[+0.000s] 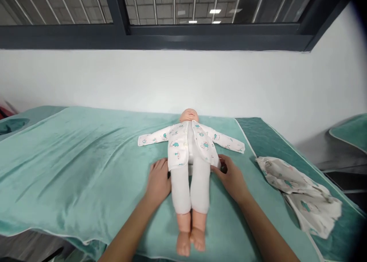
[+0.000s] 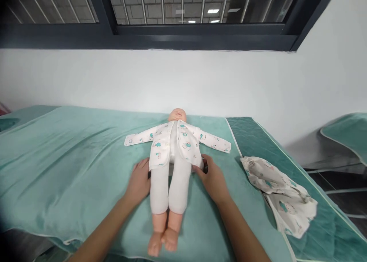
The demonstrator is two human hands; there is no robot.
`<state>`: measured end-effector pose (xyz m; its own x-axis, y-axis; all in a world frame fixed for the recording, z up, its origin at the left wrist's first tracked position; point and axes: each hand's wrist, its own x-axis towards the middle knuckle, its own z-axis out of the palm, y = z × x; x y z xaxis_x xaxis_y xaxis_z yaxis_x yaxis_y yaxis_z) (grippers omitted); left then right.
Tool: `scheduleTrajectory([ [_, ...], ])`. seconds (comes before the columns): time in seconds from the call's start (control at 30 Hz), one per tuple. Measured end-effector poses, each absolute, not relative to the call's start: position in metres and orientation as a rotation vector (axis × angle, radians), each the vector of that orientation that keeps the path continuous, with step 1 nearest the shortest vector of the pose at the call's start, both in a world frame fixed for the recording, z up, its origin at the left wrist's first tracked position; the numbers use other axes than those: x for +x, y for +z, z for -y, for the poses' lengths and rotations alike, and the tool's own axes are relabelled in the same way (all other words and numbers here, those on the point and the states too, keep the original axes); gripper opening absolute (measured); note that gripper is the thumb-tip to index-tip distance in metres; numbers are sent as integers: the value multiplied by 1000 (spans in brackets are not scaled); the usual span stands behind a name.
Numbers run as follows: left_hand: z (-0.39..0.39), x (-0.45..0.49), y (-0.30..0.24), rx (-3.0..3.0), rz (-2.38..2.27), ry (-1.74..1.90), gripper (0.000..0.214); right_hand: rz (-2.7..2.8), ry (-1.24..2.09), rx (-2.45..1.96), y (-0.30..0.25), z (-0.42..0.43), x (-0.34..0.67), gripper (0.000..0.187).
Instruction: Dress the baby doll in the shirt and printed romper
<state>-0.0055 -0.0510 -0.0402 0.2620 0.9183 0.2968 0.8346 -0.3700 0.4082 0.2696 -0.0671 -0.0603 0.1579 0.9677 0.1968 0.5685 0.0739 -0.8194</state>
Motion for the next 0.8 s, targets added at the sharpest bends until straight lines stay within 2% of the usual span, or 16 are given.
scheduleTrajectory([
  [0.17, 43, 16, -46, 2397, -1622, 851, 17, 1539, 446, -1698, -56, 62, 261, 45],
  [0.37, 56, -4, -51, 2292, -1726, 1033, 14, 1514, 252, -1798, -63, 77, 260, 34],
  [0.57, 67, -11, -56, 2309, -1745, 1059, 7, 1649, -215, -1526, -62, 72, 257, 38],
  [0.67, 67, -8, -57, 2295, -1748, 1060, 9, 1667, -189, -1325, -48, 63, 255, 28],
  [0.8, 67, -8, -55, 2198, -1729, 1084, 8, 1689, -124, -1182, -31, 68, 249, 25],
])
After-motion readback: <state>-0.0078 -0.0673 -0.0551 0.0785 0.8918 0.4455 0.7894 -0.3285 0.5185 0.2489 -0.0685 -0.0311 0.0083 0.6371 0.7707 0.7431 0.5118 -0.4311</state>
